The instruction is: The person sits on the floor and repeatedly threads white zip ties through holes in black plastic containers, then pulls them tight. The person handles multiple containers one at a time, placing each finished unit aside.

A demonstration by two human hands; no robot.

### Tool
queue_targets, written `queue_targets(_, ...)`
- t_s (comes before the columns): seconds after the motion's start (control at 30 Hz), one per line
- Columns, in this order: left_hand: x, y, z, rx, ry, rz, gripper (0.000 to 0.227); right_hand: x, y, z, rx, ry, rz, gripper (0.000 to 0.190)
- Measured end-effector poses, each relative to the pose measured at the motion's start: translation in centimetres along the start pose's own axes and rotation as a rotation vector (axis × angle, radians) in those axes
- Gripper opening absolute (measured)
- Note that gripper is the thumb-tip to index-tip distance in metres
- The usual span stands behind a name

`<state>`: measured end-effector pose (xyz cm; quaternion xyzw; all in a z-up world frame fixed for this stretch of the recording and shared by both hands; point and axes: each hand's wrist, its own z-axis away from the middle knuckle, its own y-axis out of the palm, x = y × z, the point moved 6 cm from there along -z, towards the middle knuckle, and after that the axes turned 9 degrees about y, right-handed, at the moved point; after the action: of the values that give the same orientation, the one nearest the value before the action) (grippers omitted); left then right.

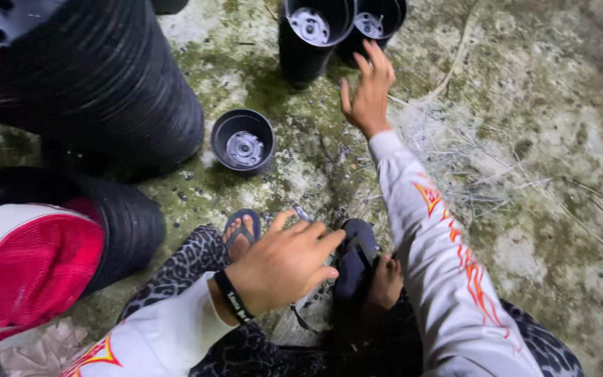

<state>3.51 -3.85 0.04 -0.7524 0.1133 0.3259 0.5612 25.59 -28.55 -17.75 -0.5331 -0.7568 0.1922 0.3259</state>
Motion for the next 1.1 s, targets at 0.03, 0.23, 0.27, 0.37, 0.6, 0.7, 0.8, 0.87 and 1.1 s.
queue_targets(0.03, 0.2, 0.0, 0.0, 0.016, -0.007, 0.005, 0.055, -1.1, -0.4, 2.1, -0.044, 0.079, -0.03, 0.055)
queue_targets(0.23, 0.7, 0.2, -0.6, 0.14, -0.086, 0.02, 0.055, -5.7, 4.8, 18.8, 0.941, 0.349, 0.251, 0.043)
queue_targets(0.27, 0.8, 0.1, -0.7, 0.148, -0.092, 0.021, 0.055, -5.6, 5.0, 20.3, 0.907, 0.266, 0.338, 0.04)
queue_targets(0.37, 0.6, -0.2, -0.9, 0.133, -0.072, -0.013, 0.055, -4.8, 5.4, 22.8, 0.788, 0.072, 0.522, 0.036)
queue_targets(0.6, 1.1, -0.3, -1.1, 0.154, -0.055, -0.048, 0.053, -5.9, 3.4, 23.0, 0.799, 0.082, 0.3, 0.029)
queue_targets(0.7, 1.4, -0.4, -1.1, 0.166, -0.072, -0.057, 0.053, -5.7, 0.8, 22.0, 0.709, -0.028, 0.147, 0.035)
queue_targets(0.8, 1.3, -0.7, -1.3, 0.143, -0.042, -0.092, 0.053, -5.6, -1.6, 21.2, 0.628, -0.037, 0.029, 0.034)
queue_targets(0.87, 1.3, -0.8, -1.3, 0.141, -0.039, -0.069, 0.053, -6.5, -2.9, 20.5, 0.559, 0.087, -0.012, 0.027)
queue_targets(1.1, 1.2, -0.4, -1.2, 0.127, -0.013, -0.05, 0.054, -15.1, -6.9, 16.5, -0.226, 0.769, -0.223, 0.039)
